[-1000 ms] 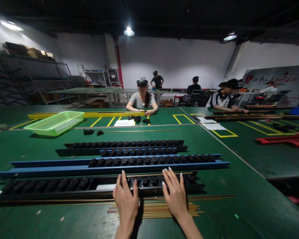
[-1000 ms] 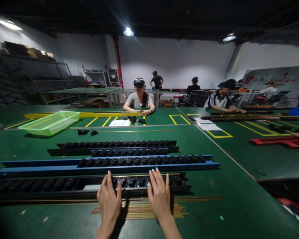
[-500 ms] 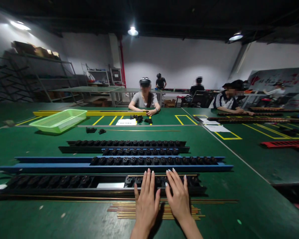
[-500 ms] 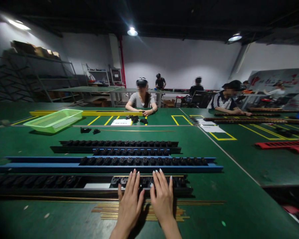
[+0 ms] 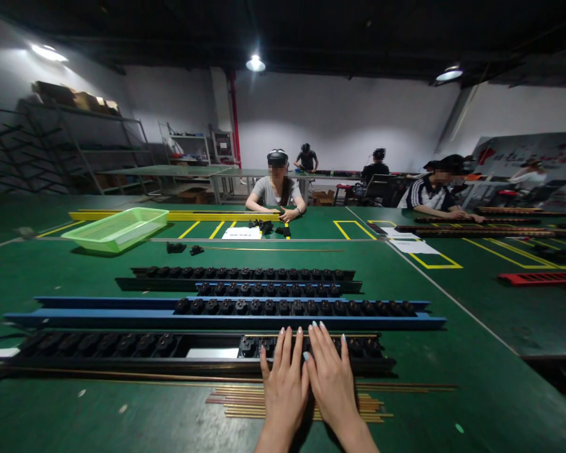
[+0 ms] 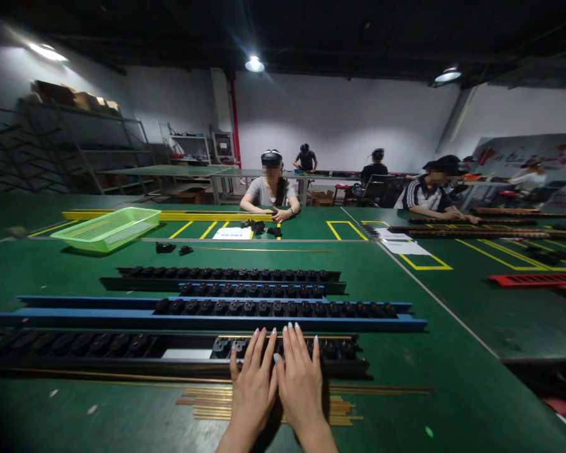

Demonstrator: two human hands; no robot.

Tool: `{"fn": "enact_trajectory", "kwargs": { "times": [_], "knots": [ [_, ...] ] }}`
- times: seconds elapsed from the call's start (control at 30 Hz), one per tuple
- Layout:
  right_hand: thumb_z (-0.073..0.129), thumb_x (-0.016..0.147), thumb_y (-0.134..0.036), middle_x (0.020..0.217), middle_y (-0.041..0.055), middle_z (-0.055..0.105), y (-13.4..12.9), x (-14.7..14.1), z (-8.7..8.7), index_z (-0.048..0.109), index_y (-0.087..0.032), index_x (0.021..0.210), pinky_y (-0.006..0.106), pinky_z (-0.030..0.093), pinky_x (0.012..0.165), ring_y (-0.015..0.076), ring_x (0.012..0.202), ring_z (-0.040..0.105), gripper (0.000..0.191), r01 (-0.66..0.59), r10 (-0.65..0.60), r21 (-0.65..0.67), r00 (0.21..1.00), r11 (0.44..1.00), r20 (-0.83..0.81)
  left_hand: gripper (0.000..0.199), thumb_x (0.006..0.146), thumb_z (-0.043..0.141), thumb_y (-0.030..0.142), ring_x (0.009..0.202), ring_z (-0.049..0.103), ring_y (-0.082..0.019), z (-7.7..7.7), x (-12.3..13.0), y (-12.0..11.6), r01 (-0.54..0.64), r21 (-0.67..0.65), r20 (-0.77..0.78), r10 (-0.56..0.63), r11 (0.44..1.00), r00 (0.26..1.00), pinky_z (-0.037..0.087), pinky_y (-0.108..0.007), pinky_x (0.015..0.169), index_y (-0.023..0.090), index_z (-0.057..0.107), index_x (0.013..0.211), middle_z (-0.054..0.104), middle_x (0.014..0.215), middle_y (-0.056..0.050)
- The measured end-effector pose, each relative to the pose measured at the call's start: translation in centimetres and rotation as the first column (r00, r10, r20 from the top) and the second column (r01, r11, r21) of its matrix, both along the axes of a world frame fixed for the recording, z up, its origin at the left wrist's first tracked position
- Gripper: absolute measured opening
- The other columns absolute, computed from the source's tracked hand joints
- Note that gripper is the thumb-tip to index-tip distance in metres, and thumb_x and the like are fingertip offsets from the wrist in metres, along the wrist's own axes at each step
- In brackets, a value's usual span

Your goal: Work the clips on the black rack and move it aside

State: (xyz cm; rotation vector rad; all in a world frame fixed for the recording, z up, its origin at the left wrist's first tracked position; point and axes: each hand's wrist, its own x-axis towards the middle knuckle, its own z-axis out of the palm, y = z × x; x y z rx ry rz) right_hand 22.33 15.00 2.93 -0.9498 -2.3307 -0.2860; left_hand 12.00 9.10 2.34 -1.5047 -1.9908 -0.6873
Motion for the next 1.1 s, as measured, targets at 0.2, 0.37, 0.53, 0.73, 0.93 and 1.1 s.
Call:
{"fn": "enact_trajectory", "kwargs": {
  "times": [0.2,0.37,0.53,0.73,0.93,1.1],
  "knots": [
    [0.033,0.097,-0.036,0.147,0.0058,0.039,0.4,0.7,0.0,0.018,-0.020,0.149,0.046,0.013,0.114,0.0207,0.136,0.036,0.056,0.014,-0.013,-0.049,1.000,0.999,0.010,0.045,0.090,0.040,0.027,0.130,0.041,-0.017,0.1,-0.1,0.0,0.006,0.006,0.026,-0.006,1.000,1.000,-0.006,-0.045,0.115,0.029,0.046,0.135,0.052,0.139,-0.002],
    [0.032,0.097,-0.039,0.146,0.0069,0.039,1.4,2.1,-0.7,0.018,-0.021,0.149,0.051,0.011,0.113,0.0220,0.136,0.036,0.056,0.117,-0.119,-0.072,0.993,0.991,-0.022,0.044,0.092,0.039,0.029,0.129,0.042,-0.016,0.1,0.0,0.1,0.003,0.023,0.060,-0.005,1.000,0.998,-0.003,-0.045,0.115,0.029,0.045,0.135,0.053,0.138,-0.002],
    [0.031,0.098,-0.039,0.145,0.0050,0.042,1.8,2.4,-0.6,0.028,-0.021,0.145,0.050,0.009,0.114,0.0198,0.135,0.037,0.051,0.106,-0.104,-0.092,0.994,0.990,0.022,0.044,0.092,0.039,0.031,0.128,0.043,-0.016,0.1,0.0,0.1,0.013,0.011,0.081,-0.013,1.000,0.997,-0.003,-0.045,0.115,0.030,0.045,0.136,0.053,0.138,-0.003],
    [0.030,0.097,-0.042,0.147,0.0070,0.039,2.3,3.8,0.0,0.023,-0.019,0.147,0.050,0.010,0.114,0.0202,0.137,0.034,0.056,0.135,-0.134,-0.080,0.991,0.988,0.017,0.045,0.092,0.041,0.030,0.128,0.043,-0.015,0.1,-0.1,0.0,0.001,0.017,0.075,-0.002,1.000,0.997,-0.001,-0.044,0.115,0.032,0.042,0.137,0.052,0.139,-0.001],
    [0.027,0.098,-0.042,0.145,0.0075,0.041,3.2,5.4,-1.1,0.026,-0.019,0.147,0.053,0.015,0.112,0.0215,0.136,0.035,0.054,0.188,-0.188,-0.080,0.982,0.979,0.005,0.044,0.092,0.040,0.029,0.127,0.043,-0.016,0.2,0.1,0.1,-0.001,0.022,0.093,-0.001,1.000,0.996,0.001,-0.045,0.115,0.031,0.043,0.137,0.052,0.139,-0.001],
    [0.027,0.098,-0.043,0.145,0.0073,0.041,3.2,5.1,-1.2,0.031,-0.019,0.145,0.055,0.015,0.112,0.0218,0.137,0.034,0.053,0.207,-0.211,-0.142,0.977,0.968,-0.012,0.045,0.093,0.039,0.030,0.129,0.042,-0.018,0.1,0.1,0.1,-0.005,0.017,0.094,0.003,1.000,0.996,0.006,-0.047,0.114,0.033,0.041,0.138,0.052,0.139,-0.002]
  ]
}}
